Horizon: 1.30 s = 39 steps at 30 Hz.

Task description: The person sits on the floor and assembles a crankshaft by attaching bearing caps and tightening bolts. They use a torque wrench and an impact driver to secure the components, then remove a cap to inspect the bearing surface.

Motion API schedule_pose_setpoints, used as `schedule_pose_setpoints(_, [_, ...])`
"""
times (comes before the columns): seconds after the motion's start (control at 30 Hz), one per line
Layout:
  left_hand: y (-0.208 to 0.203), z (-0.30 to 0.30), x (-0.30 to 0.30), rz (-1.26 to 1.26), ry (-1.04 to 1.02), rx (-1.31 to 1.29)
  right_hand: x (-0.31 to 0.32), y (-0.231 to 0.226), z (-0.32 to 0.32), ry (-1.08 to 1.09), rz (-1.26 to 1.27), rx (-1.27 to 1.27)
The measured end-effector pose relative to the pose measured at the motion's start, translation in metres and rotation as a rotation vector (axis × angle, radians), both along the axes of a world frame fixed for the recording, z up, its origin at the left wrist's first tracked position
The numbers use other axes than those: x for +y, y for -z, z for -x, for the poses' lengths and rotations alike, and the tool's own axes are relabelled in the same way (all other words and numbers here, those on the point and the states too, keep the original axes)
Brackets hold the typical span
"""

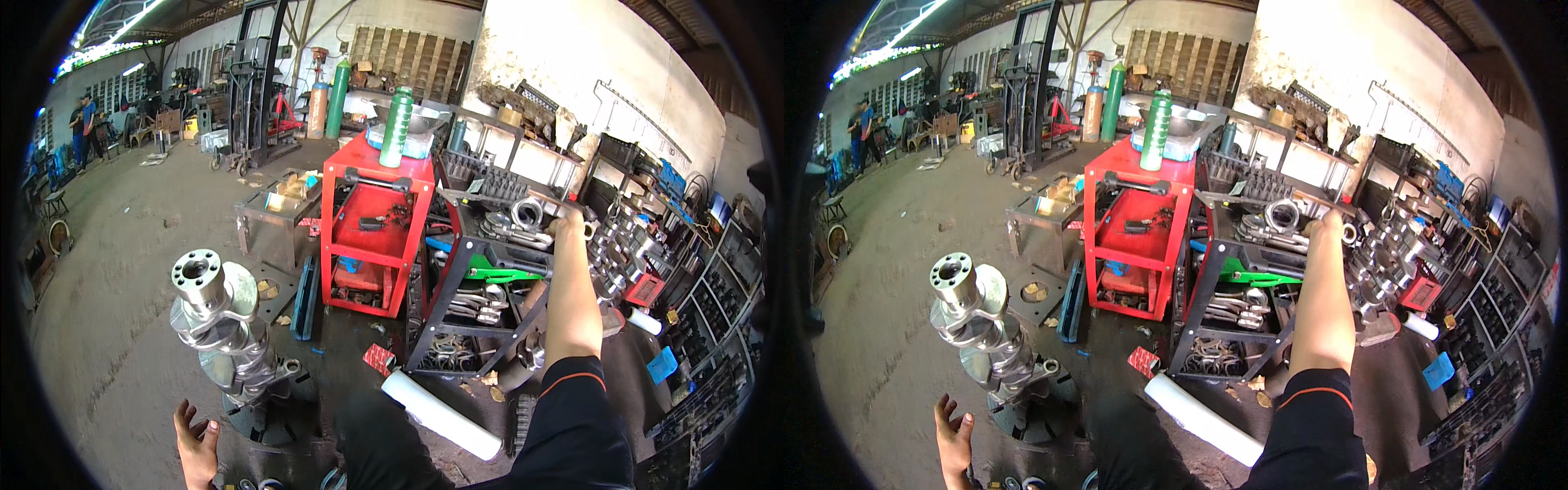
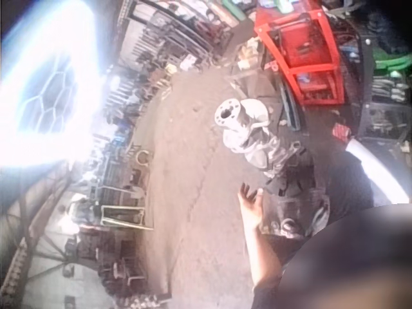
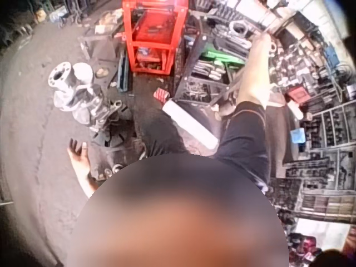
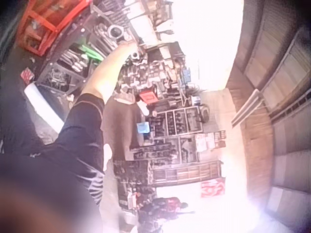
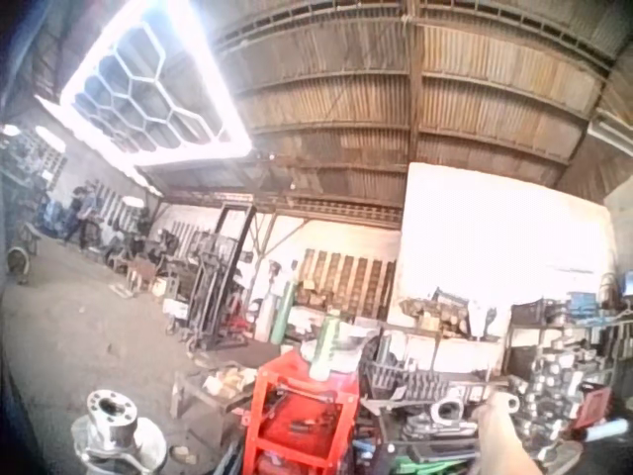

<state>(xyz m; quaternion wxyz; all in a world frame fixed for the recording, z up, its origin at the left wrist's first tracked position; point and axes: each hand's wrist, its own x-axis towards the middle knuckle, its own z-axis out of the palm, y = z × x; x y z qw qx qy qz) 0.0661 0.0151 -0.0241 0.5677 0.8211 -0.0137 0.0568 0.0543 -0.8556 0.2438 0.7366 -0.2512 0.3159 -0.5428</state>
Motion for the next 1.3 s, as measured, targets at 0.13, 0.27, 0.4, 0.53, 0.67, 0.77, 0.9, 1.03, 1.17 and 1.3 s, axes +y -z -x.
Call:
schedule_pose_setpoints(0.13, [0.023, -0.014, 0.007, -0.057, -0.022, 0.028, -0.001, 0.018, -0.010, 0.031, -0.092, -0.056])
schedule_pose_setpoints(0.27, [0.051, -0.026, 0.015, -0.088, -0.069, 0.076, -0.026, 0.021, -0.040, 0.018, -0.077, -0.254])
schedule_pose_setpoints(0.4, [0.064, -0.034, 0.016, -0.141, -0.107, 0.087, -0.061, 0.025, -0.073, 0.104, -0.015, -0.156])
schedule_pose_setpoints(0.53, [0.061, -0.039, 0.019, -0.128, -0.149, 0.239, -0.075, 0.025, -0.096, 0.092, -0.006, -0.030])
schedule_pose_setpoints(0.67, [0.064, -0.050, 0.029, -0.255, -0.169, 0.302, -0.063, 0.017, -0.102, -0.010, -0.155, 0.017])
schedule_pose_setpoints(0.77, [0.074, -0.058, 0.035, -0.228, -0.189, 0.310, -0.047, 0.014, -0.101, 0.022, -0.218, -0.023])
schedule_pose_setpoints(0.9, [0.087, -0.074, 0.038, -0.273, -0.203, 0.356, -0.032, 0.012, -0.104, 0.066, -0.281, 0.077])
schedule_pose_setpoints(1.03, [0.094, -0.091, 0.036, -0.324, -0.173, 0.359, -0.033, 0.019, -0.111, 0.065, -0.283, 0.241])
schedule_pose_setpoints(1.17, [0.098, -0.104, 0.025, -0.362, -0.116, 0.336, -0.063, 0.035, -0.115, 0.042, -0.148, 0.687])
schedule_pose_setpoints(1.3, [0.093, -0.111, 0.012, -0.215, -0.232, 0.316, -0.085, 0.045, -0.113, 0.065, 0.453, 1.134])
